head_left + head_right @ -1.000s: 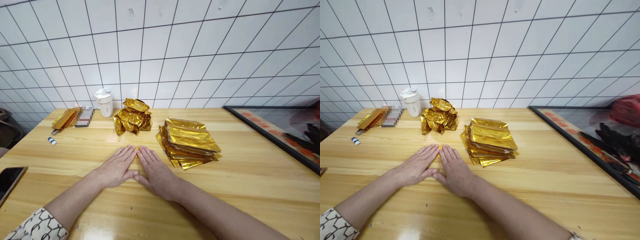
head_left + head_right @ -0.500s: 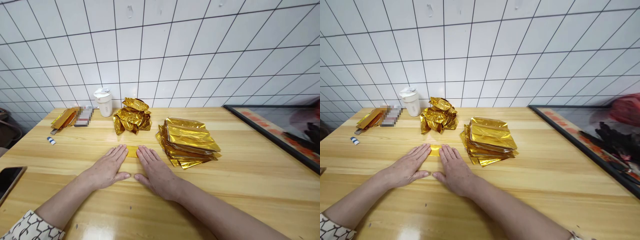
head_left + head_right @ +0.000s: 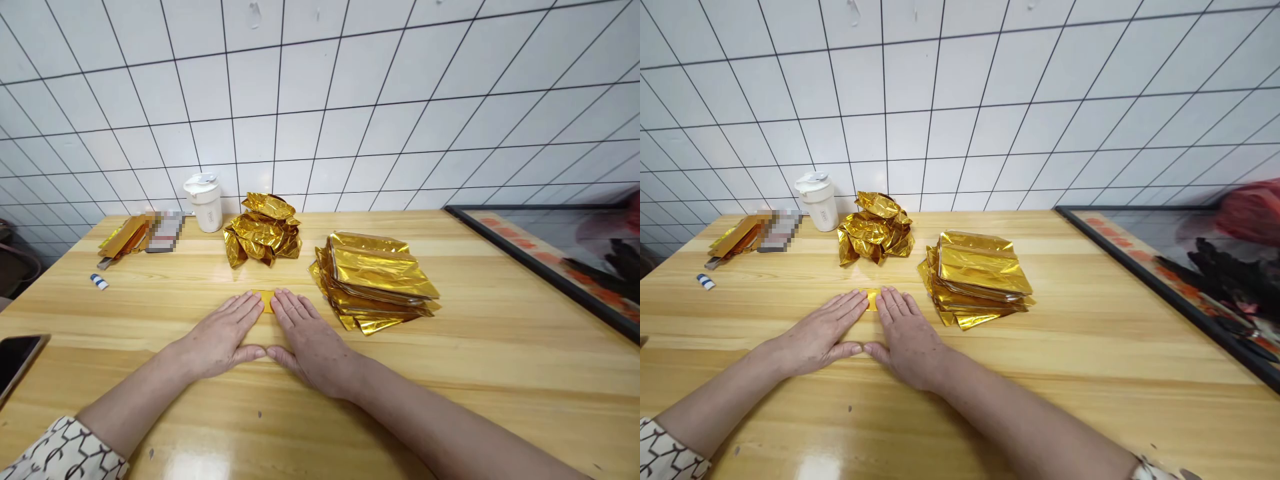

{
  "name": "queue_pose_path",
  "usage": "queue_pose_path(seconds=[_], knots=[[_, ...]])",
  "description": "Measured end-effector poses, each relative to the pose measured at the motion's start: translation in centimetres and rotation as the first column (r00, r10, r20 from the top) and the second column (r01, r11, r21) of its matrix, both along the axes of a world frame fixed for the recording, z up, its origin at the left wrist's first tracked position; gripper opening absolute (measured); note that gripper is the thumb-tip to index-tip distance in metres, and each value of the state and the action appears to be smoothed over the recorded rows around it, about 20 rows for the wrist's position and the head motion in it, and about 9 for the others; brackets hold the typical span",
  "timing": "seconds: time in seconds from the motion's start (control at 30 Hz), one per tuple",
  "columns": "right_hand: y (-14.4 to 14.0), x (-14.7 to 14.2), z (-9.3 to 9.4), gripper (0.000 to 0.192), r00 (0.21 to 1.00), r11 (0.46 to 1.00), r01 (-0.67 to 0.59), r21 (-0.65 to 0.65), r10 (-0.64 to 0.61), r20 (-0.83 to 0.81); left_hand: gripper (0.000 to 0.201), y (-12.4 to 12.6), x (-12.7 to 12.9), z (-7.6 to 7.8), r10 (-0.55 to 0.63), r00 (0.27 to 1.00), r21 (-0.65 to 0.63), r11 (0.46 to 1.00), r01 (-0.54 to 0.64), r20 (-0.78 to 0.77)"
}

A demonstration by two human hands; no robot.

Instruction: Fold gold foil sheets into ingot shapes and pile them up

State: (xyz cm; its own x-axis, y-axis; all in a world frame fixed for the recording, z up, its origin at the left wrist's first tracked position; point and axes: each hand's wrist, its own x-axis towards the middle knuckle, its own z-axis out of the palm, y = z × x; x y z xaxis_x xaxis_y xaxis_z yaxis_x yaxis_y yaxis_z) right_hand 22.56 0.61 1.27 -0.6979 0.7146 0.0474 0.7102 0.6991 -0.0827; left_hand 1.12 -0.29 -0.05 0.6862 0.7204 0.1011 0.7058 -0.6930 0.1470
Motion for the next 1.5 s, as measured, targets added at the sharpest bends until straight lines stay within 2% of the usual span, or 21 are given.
queue_pose_path(seconds=[0.17, 0.33, 0.5, 0.7, 0.87, 1.03, 1.3, 1.5], knots=[[-0.2, 0.0, 0.1, 0.068, 0.999, 0.999, -0.035, 0.029, 0.035, -0.005, 0.072, 0.1, 0.1, 0.4, -0.001, 1.000, -0.022, 1.000, 0.001, 0.003], [-0.1, 0.0, 0.6, 0.065, 0.994, 0.993, -0.107, -0.041, 0.107, -0.014, 0.072, 0.3, 0.1, 0.5, -0.006, 1.000, -0.033, 0.999, 0.006, 0.004], [0.1, 0.1, 0.7, 0.067, 0.996, 0.994, -0.087, -0.066, 0.087, -0.013, 0.072, 0.3, 0.0, 0.4, -0.003, 1.000, -0.019, 1.000, 0.003, 0.004], [0.3, 0.5, 0.3, 0.066, 1.000, 1.000, -0.017, -0.009, 0.018, 0.012, 0.068, 0.3, 0.3, 0.3, 0.006, 1.000, 0.028, 1.000, -0.006, 0.002], [0.5, 0.5, 0.2, 0.066, 0.999, 1.000, -0.023, 0.004, 0.023, 0.030, 0.067, 0.4, 1.0, 0.4, 0.037, 0.999, 0.051, 0.998, -0.039, 0.036], [0.5, 0.3, 0.3, 0.069, 1.000, 1.000, -0.016, -0.022, 0.017, 0.017, 0.083, 0.3, 2.2, 0.6, 0.007, 1.000, -0.036, 0.999, -0.006, 0.017], [0.6, 0.5, 0.0, 0.069, 1.000, 1.000, -0.019, -0.016, 0.019, 0.014, 0.088, 0.2, 2.1, 0.8, 0.041, 0.999, -0.115, 0.992, -0.044, -0.034], [0.6, 0.4, 0.2, 0.070, 0.999, 0.999, -0.009, -0.036, 0.010, 0.031, 0.088, 0.1, 1.8, 0.9, 0.078, 0.996, -0.118, 0.990, -0.081, -0.034]])
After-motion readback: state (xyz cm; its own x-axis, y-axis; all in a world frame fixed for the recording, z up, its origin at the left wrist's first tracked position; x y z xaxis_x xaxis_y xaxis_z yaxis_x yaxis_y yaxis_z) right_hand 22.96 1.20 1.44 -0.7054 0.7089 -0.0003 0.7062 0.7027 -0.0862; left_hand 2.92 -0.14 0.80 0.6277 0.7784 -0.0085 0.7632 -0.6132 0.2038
